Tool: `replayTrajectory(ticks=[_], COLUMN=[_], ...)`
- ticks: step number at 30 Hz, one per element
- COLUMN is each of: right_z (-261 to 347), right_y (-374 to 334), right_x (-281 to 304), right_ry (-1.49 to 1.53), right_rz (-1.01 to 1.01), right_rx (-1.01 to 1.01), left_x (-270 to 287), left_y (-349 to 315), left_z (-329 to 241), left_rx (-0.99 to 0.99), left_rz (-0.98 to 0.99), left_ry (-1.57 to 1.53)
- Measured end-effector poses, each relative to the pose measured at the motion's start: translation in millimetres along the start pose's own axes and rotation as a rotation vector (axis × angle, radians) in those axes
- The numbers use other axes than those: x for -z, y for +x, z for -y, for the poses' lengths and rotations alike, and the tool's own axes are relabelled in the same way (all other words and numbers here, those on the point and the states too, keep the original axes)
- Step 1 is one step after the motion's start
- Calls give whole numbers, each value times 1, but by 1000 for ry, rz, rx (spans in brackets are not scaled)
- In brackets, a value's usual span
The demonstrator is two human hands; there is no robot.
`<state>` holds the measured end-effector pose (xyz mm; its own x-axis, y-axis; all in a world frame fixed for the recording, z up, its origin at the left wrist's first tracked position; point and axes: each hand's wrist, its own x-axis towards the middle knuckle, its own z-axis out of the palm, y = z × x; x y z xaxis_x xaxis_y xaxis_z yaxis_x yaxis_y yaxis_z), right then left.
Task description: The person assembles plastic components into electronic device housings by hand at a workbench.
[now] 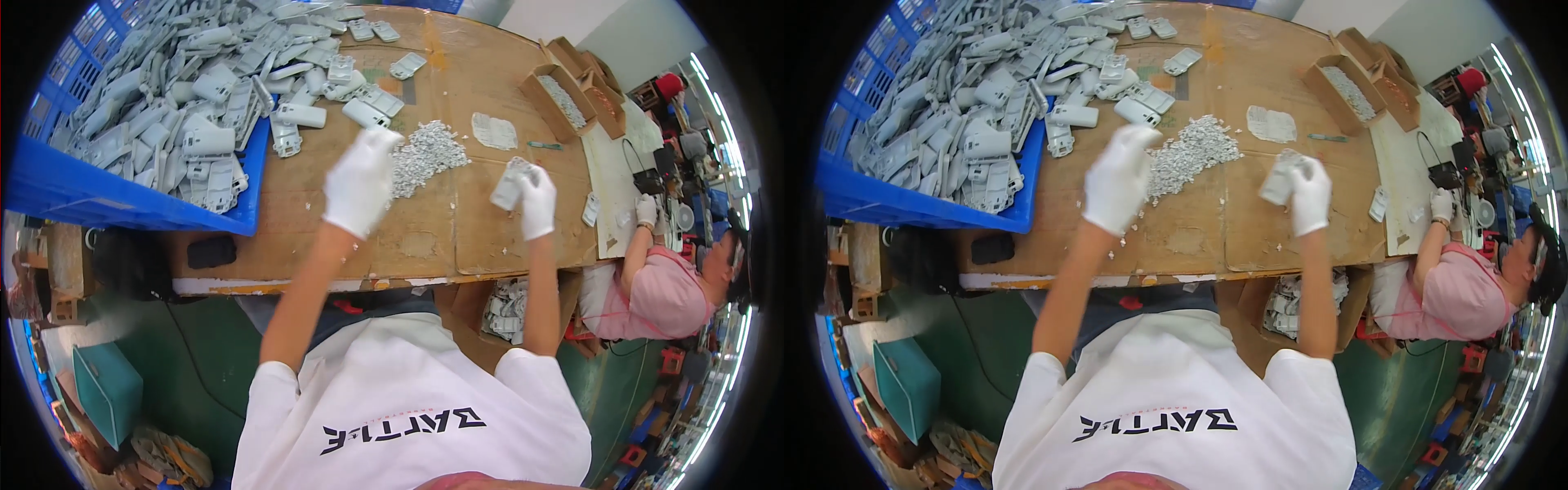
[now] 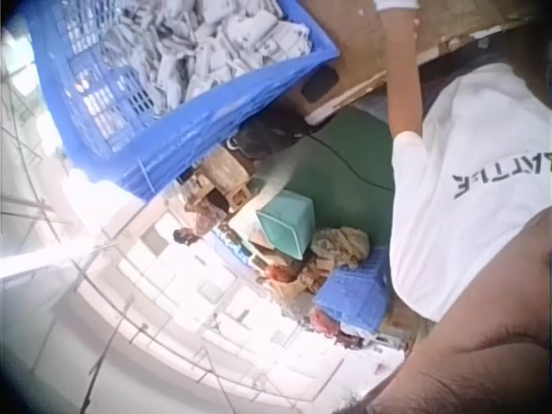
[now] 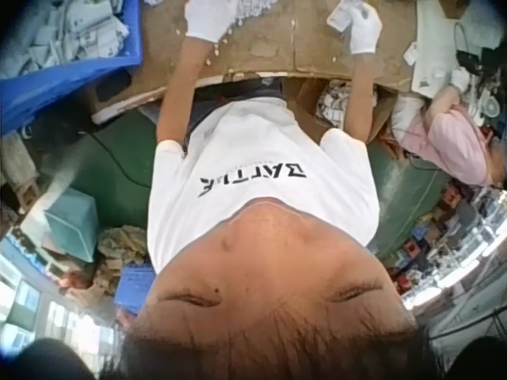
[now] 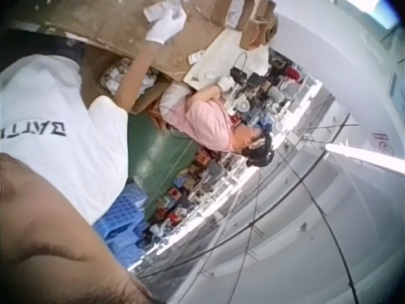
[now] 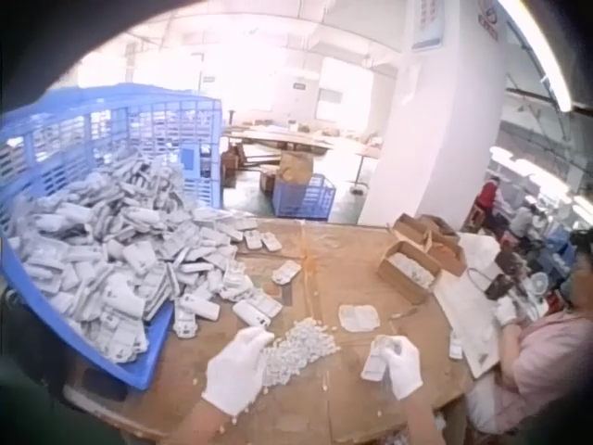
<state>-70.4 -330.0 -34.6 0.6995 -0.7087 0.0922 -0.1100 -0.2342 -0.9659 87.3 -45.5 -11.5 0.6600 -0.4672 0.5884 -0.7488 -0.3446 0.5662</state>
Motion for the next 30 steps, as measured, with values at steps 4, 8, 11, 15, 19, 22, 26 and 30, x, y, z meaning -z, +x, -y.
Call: replayTrajectory(ticks=[4,8,11,15,19,22,26,30], right_z=[-72,-66,-25,10,2,-2,-1,6], right_y=[78,90,65,-3,-38,-38,-33,-27], right_x=[123,138,80,-47,-104,-114,-118,-121], right_ry=[-752,-1124,-1212,-608,-539,-575,-614,-796], right_rz=[-345,-514,-378,162,360,343,344,385], right_rx=[99,138,617,752,619,507,360,454], left_x=[-17,-39,-42,-51,-51,-37,-6,18], left_y=[56,74,85,90,75,65,38,-19], left_z=[89,127,138,114,117,121,88,45], left_rx=[-212,-372,-438,-453,-444,-296,240,558], left_rz=[266,382,392,522,481,377,186,152], left_ry=[347,369,385,544,657,565,205,-278])
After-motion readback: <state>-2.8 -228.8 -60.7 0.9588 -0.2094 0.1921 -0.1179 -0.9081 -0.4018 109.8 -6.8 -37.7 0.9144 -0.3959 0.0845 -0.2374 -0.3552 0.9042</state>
